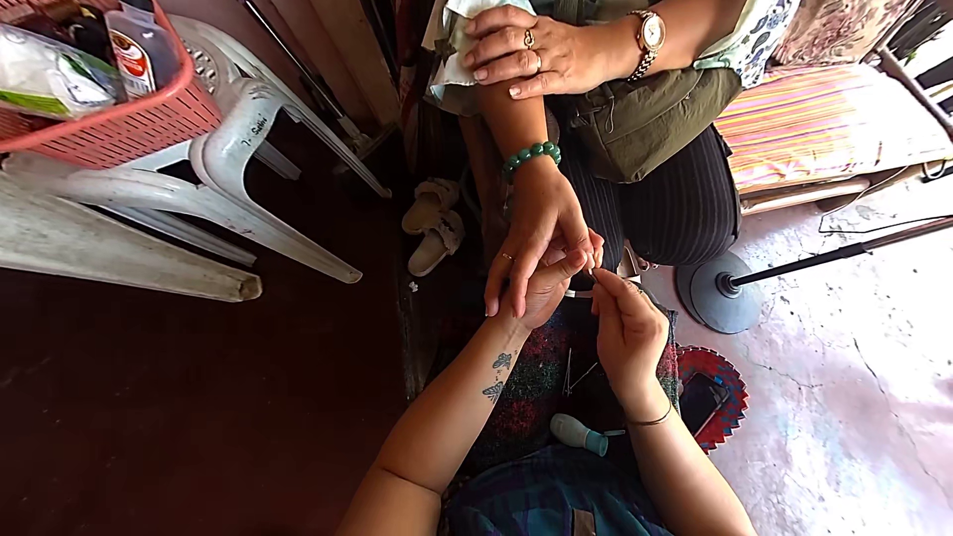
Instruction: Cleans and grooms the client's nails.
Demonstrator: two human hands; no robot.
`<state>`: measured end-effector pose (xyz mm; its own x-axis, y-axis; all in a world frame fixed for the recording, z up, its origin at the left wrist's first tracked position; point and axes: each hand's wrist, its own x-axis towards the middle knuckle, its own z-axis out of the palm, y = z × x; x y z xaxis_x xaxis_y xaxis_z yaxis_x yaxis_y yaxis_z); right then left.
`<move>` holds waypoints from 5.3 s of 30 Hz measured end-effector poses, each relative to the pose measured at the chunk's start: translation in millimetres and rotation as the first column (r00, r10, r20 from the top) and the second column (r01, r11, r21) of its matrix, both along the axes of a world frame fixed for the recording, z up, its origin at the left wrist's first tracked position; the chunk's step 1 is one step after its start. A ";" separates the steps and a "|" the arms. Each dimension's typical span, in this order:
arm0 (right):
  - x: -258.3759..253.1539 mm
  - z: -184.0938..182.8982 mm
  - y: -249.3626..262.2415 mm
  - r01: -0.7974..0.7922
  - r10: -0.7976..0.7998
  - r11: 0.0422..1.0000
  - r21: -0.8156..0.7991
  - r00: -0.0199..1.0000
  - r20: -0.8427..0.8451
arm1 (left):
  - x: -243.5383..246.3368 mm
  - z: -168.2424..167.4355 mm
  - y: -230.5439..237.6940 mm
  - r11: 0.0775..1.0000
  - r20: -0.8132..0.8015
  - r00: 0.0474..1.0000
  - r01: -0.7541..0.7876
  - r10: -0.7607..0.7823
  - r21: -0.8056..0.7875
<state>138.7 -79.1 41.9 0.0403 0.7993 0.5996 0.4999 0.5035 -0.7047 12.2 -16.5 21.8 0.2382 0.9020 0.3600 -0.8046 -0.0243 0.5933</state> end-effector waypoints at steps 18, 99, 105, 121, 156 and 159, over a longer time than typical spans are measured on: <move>3.0 -3.4 4.0 0.018 -0.020 0.999 0.046 0.998 0.053 | 0.9 -1.0 1.1 1.000 -0.011 1.000 -0.003 0.003 0.013; -13.2 63.2 59.3 -0.366 0.277 0.930 -0.017 0.731 -0.623 | 0.0 -7.2 -0.8 0.981 -0.269 0.944 -0.191 0.190 0.021; -11.6 65.4 67.4 -0.369 0.278 0.928 -0.052 0.779 -0.562 | -6.5 -5.2 8.5 0.970 -0.252 0.939 -0.210 0.234 0.119; 78.0 36.4 -30.9 -0.140 0.163 0.900 -0.413 0.986 0.020 | 0.7 -9.2 6.0 0.999 -0.178 0.983 -0.034 0.037 0.019; -3.0 15.8 2.3 -0.370 -0.028 0.861 -0.349 0.651 -0.759 | 7.3 -1.4 1.8 0.998 -0.015 0.999 0.037 -0.038 -0.042; -2.2 8.1 2.7 -0.192 0.026 0.947 -0.258 0.845 -0.534 | 7.5 0.3 1.2 0.998 0.005 0.999 0.047 -0.047 -0.044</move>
<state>136.6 -76.4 50.0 0.1797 0.9501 0.2552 -0.0260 0.2639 -0.9642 19.7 -15.3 22.0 0.2795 0.9048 0.3212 -0.8067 0.0399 0.5897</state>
